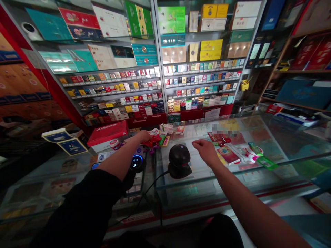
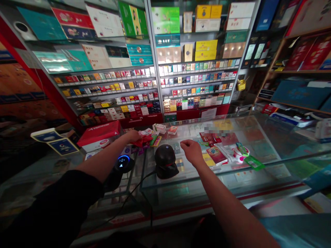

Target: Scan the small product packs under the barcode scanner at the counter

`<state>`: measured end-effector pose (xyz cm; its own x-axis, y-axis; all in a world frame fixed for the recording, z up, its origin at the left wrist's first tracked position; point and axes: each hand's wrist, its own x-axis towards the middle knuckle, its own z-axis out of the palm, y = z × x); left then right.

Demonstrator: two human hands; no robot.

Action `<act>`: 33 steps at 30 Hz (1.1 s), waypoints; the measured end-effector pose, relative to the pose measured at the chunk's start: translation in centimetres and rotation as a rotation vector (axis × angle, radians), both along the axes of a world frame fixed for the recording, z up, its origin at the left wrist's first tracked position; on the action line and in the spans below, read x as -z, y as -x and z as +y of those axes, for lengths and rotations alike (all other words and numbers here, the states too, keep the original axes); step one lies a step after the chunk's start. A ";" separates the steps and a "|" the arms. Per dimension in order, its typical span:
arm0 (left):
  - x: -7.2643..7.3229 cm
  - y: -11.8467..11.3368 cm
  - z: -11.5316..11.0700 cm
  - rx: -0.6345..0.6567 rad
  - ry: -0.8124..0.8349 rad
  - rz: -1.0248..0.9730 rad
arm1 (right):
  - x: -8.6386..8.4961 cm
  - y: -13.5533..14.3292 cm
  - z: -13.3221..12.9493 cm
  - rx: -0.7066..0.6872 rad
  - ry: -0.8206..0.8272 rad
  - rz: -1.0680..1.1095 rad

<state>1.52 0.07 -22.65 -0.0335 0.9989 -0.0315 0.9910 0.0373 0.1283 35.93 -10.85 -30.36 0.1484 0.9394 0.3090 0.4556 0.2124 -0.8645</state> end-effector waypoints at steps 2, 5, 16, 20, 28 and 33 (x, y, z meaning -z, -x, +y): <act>0.0 0.0 -0.3 -0.006 0.002 0.019 | -1.8 1.4 2.0 -0.094 0.122 0.184; -0.3 0.3 -0.6 -0.020 -0.011 0.018 | -4.4 3.5 4.5 -0.208 0.283 0.371; -2.2 -3.6 -3.9 0.009 -0.444 -0.424 | -10.9 10.1 8.2 -0.477 0.655 0.234; -1.9 -6.4 -5.3 0.163 -0.580 -0.589 | -11.5 11.5 8.3 -0.389 0.605 0.387; -2.7 -8.0 -6.1 -0.083 -0.297 -1.368 | -11.6 9.8 7.6 -0.358 0.430 0.644; -2.3 -8.4 -6.3 -0.021 -0.006 -1.730 | -11.2 8.1 6.6 -0.405 0.424 0.627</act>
<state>9.90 -6.18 -20.33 0.0209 0.9990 -0.0387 -0.2842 0.0431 0.9578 27.81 -4.28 -19.14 -0.1977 0.9744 -0.1070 -0.1744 -0.1423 -0.9743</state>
